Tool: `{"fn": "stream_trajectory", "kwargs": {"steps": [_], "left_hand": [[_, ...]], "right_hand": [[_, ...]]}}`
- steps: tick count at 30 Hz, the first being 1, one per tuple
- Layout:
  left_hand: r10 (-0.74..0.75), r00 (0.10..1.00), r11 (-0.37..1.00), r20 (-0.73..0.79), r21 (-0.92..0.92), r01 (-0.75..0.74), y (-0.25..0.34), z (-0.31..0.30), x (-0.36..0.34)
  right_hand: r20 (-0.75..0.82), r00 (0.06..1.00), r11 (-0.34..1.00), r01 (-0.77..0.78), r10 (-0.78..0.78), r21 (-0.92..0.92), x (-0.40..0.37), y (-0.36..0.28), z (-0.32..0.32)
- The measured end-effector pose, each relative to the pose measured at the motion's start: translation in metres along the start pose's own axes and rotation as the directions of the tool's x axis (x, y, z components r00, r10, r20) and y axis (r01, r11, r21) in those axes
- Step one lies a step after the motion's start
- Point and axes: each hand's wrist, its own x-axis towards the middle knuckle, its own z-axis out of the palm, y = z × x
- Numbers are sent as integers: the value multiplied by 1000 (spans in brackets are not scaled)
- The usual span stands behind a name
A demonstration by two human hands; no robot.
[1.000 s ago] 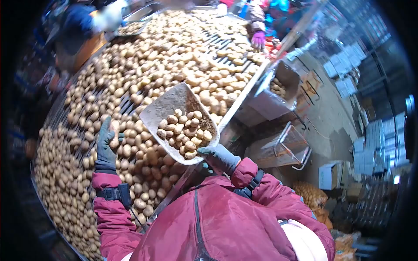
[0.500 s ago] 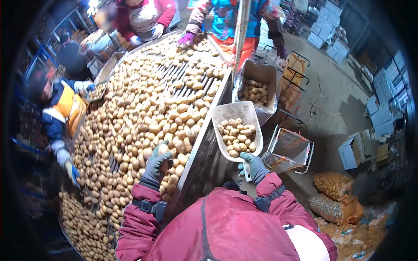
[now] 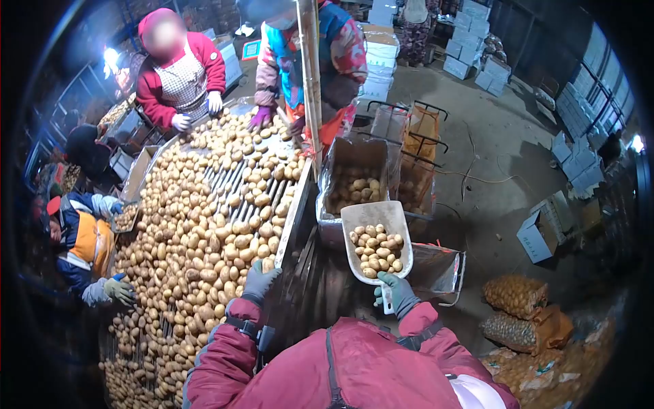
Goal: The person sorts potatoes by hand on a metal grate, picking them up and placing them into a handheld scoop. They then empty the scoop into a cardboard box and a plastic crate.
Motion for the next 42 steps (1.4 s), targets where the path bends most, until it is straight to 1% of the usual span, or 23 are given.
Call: {"fn": "stream_trajectory", "kwargs": {"steps": [1,4,6,7,8,9,12,14,15,17,19,20,21,25,26,28,29,31,32,33,34,36,42], "left_hand": [[5,998,984,-55,176,4,14,0,-4],[16,998,976,66,215,-30,12,-1,15],[-21,992,970,121,241,-9,-32,2,40],[124,979,960,163,229,-160,-69,7,61],[264,943,930,202,208,-304,-97,12,75],[321,918,905,232,213,-370,-108,15,83],[290,928,872,233,336,-356,-121,25,95],[127,936,959,327,199,-200,-104,19,94],[114,937,961,329,202,-188,-97,16,92],[77,928,997,365,-18,-76,-88,10,88],[30,894,996,448,63,-65,-68,-4,81],[-225,919,969,324,171,178,10,-18,53],[-207,903,967,375,-62,247,19,-18,48],[-317,856,932,408,-31,360,38,-19,44],[-270,904,958,332,-4,288,39,-14,38],[-176,956,984,235,73,163,38,-3,25],[-187,951,982,247,85,171,32,0,21],[-58,995,950,85,312,29,21,8,18],[-166,979,976,118,164,146,46,8,16],[-248,957,967,147,98,236,65,9,17],[-216,966,971,140,132,198,45,11,20],[-179,979,978,97,130,166,12,10,18],[-225,972,963,65,167,212,32,14,13]], "right_hand": [[-8,1000,1000,9,-9,8,2,-6,-1],[-5,997,967,-74,78,244,4,-8,-22],[-8,999,955,-30,34,296,-6,-17,-22],[-6,1000,941,16,-15,339,-9,-25,-22],[-35,999,940,16,-4,340,-10,-30,-26],[-133,989,955,98,-63,279,-5,-27,-33],[-264,960,967,154,-98,204,-6,-43,-34],[-288,954,969,147,-86,199,1,-51,-42],[-304,950,969,138,-71,204,4,-58,-41],[-308,947,961,161,-86,225,20,-69,-46],[-307,945,971,170,-112,170,39,-85,-50],[-320,940,969,181,-119,169,56,-87,-58],[-312,944,962,175,-104,209,75,-90,-69],[-289,952,932,191,-99,308,118,-121,-80],[-275,958,935,166,-78,314,128,-131,-82],[-326,933,949,231,-153,215,144,-146,-80],[-343,918,951,267,-202,155,149,-152,-80],[-452,879,937,273,-151,219,192,-146,-117],[-363,863,934,347,-352,-80,203,-148,-128],[-212,838,836,410,-504,-364,206,-151,-140],[-193,805,773,426,-561,-470,217,-159,-144],[-217,799,776,415,-561,-475,243,-181,-145],[-116,841,792,438,-528,-425,319,-255,-146]]}}
